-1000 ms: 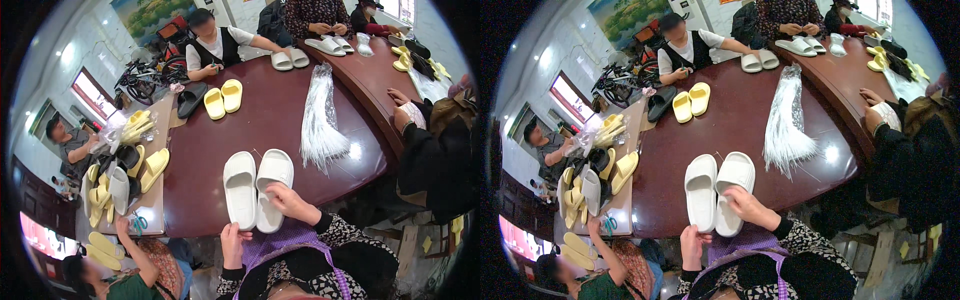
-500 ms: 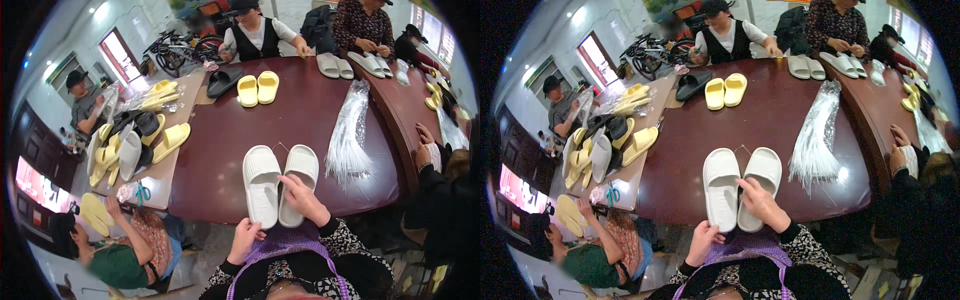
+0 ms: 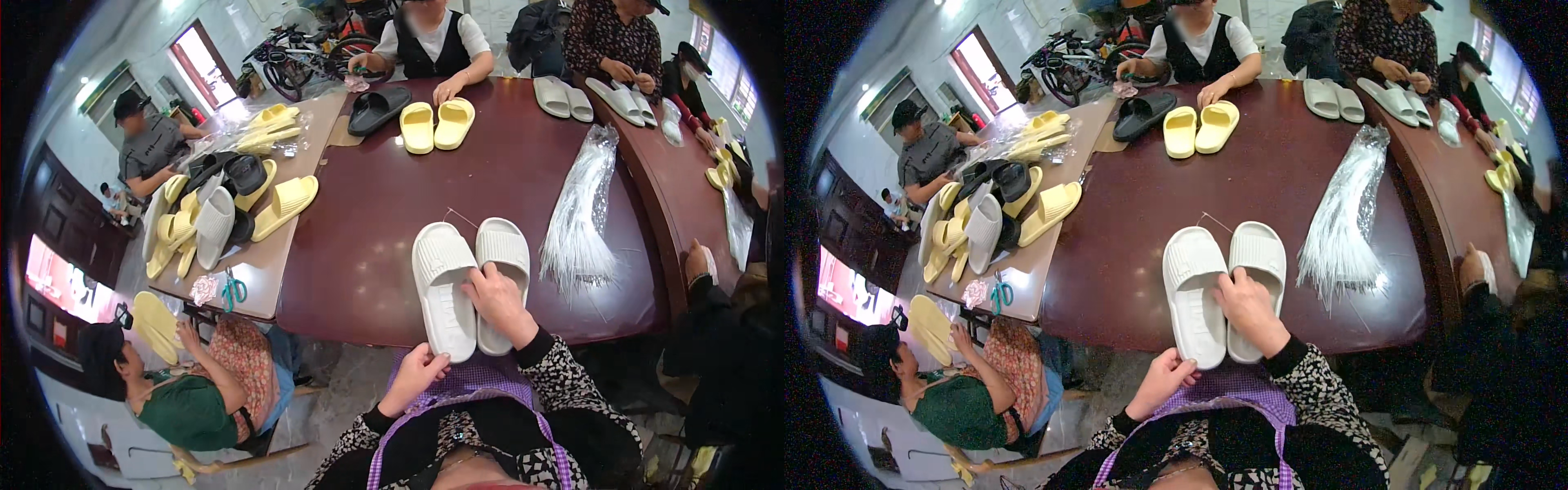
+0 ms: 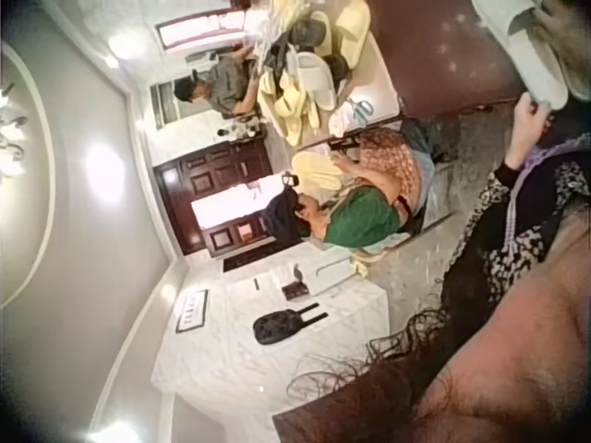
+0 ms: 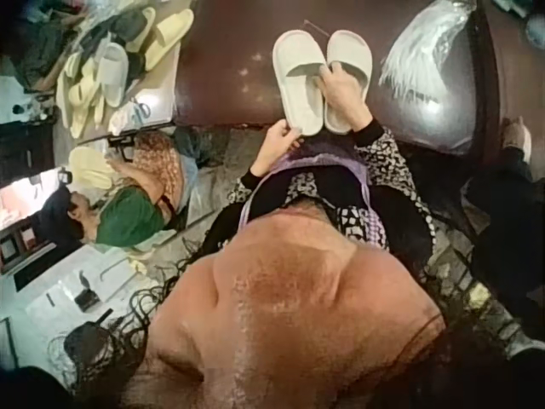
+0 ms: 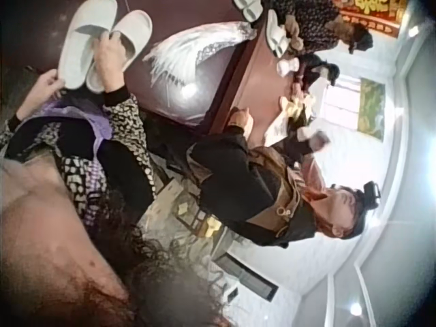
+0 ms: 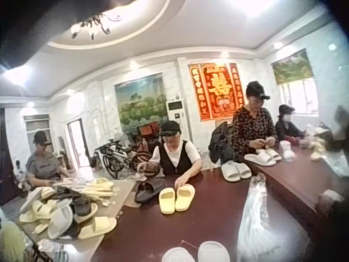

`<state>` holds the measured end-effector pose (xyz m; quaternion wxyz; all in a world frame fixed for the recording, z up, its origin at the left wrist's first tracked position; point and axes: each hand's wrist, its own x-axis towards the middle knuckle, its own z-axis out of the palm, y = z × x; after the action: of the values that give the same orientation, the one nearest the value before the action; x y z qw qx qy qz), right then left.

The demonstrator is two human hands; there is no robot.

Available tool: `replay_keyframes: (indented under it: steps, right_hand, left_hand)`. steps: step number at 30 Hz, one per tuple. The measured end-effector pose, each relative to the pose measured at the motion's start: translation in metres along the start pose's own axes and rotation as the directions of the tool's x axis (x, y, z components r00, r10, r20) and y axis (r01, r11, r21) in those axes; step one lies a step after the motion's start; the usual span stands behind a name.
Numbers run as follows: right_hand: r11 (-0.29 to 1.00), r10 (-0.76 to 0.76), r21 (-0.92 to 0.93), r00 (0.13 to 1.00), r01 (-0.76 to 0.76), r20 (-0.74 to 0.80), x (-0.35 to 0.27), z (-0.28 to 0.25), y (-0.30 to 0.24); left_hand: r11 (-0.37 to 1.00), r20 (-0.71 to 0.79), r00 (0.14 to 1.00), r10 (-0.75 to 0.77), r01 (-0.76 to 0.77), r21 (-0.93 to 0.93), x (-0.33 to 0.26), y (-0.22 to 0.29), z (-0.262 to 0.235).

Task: The person attaches pairs of slippers together by threading plastic tag fasteners through them and securing the ends by hand.

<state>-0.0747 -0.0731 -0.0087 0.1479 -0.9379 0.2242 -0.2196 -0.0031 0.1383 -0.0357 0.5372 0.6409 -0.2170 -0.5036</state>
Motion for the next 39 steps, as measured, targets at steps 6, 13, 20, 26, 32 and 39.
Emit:
replay_keyframes:
  steps: [6,13,20,26,32,39]
  right_hand:
    - [0.998,-0.020,0.055,0.996,0.025,-0.084,-0.001,0.009,0.011]
    - [0.993,-0.020,0.114,0.989,0.037,-0.148,-0.005,0.005,0.009]
    - [0.992,-0.117,0.007,0.938,0.127,-0.326,0.007,-0.066,0.030]
    - [0.874,-0.197,-0.479,0.839,-0.084,-0.507,0.037,-0.166,0.159]
    - [0.451,0.010,-0.659,0.742,-0.602,-0.670,0.010,-0.263,0.253]
    - [0.970,0.058,-0.147,0.771,-0.193,-0.634,-0.033,-0.191,0.201]
  left_hand:
    - [0.993,0.052,0.994,0.098,-0.101,0.061,-0.002,-0.001,-0.003]
    - [0.988,0.109,0.982,0.152,-0.153,0.006,-0.012,-0.004,-0.002]
    - [0.992,0.111,0.986,0.124,-0.126,0.013,-0.011,-0.004,-0.003]
    - [0.988,0.047,0.987,0.151,-0.149,-0.032,-0.012,-0.006,-0.006]
    - [0.992,0.049,0.993,0.110,-0.107,-0.062,-0.015,-0.011,-0.003]
    - [0.994,0.052,0.993,0.105,-0.103,-0.037,-0.011,-0.008,0.005]
